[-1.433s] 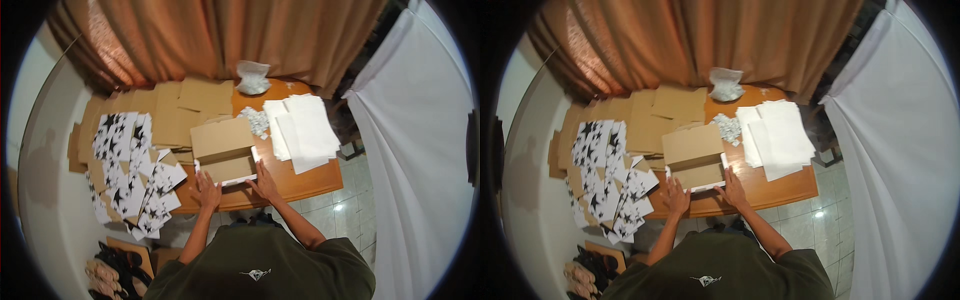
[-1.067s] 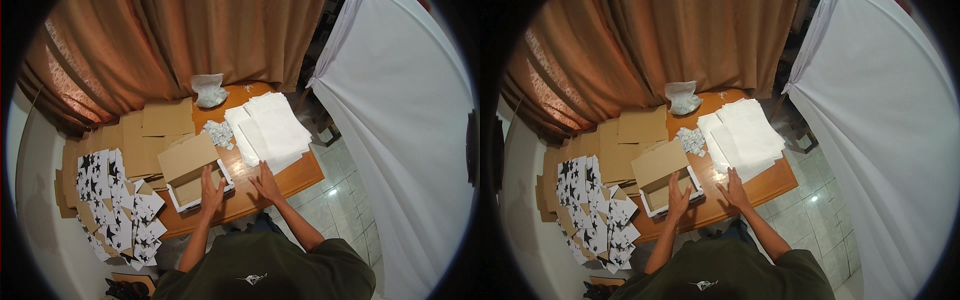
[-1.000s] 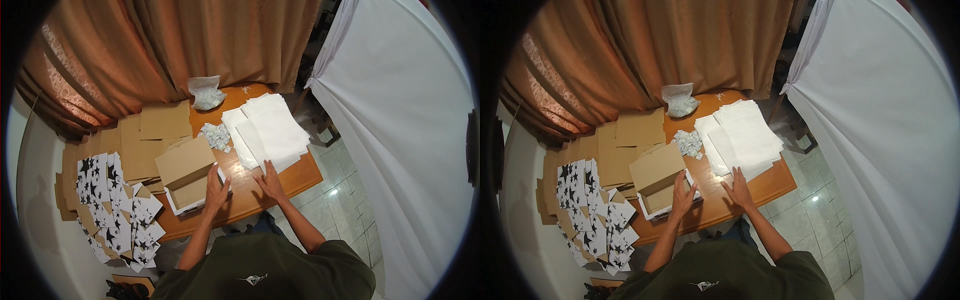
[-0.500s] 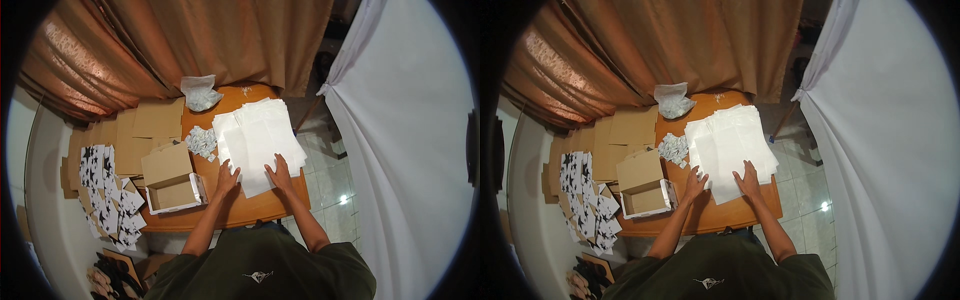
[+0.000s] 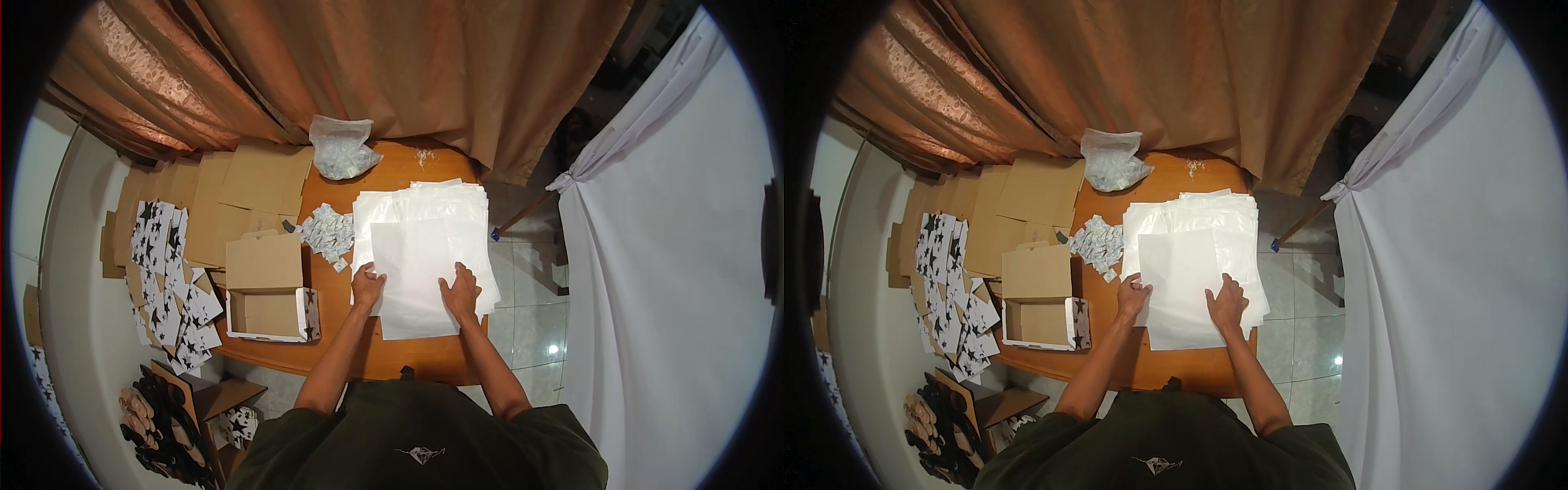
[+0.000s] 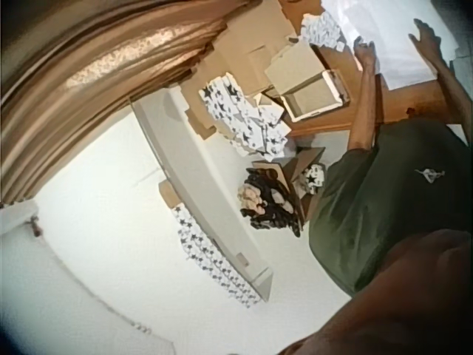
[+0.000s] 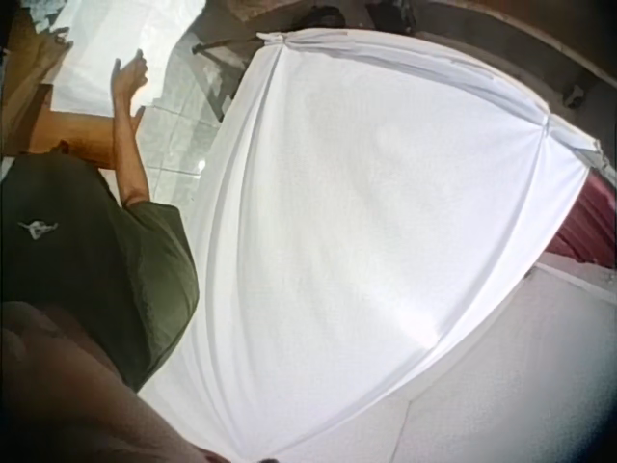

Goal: The recorder assembles cardboard shoeboxes by folding the pre-cut pieces and then placing paper liners inside the finished boxes.

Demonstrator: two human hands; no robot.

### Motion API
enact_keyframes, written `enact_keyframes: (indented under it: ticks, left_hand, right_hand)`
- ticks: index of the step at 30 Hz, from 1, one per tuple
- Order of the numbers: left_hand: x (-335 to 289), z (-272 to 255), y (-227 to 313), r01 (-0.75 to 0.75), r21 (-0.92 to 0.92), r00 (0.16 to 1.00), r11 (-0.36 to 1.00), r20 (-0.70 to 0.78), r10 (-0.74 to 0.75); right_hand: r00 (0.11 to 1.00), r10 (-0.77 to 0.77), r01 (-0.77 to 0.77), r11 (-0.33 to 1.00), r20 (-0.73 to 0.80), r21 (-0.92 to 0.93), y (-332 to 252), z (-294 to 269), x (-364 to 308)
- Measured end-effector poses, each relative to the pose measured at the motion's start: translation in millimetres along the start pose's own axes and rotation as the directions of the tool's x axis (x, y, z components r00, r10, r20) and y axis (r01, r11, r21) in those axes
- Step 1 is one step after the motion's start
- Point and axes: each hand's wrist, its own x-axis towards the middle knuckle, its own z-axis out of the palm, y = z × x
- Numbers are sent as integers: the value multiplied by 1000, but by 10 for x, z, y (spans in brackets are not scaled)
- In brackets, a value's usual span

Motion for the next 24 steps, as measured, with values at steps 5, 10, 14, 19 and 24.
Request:
enact_keyframes:
  ticks: [5, 10, 14, 19, 24]
  left_hand:
    - [-147, -182, 613, -8, -217, 979, 976, 199, 52]
    - [-183, -451, 1005, 39, -553, 975, 833, 203, 89]
    - [-337, -656, 1359, -49, -764, 983, 644, 78, 167]
    - [-581, -891, 1462, -64, -931, 967, 360, 31, 252]
    - [-891, -1116, 1373, -42, -964, 971, 262, 22, 237]
  right_hand:
    - [1000, -15, 17, 998, -23, 65, 45, -92, 70]
    - [979, -81, 137, 940, -187, 311, -189, -235, -97]
    - [970, 90, 64, 804, -227, 592, -399, -275, -335]
    - [939, 234, -314, 273, 254, 909, -549, -122, -539]
    - [755, -261, -654, -232, 601, 720, -623, -67, -641]
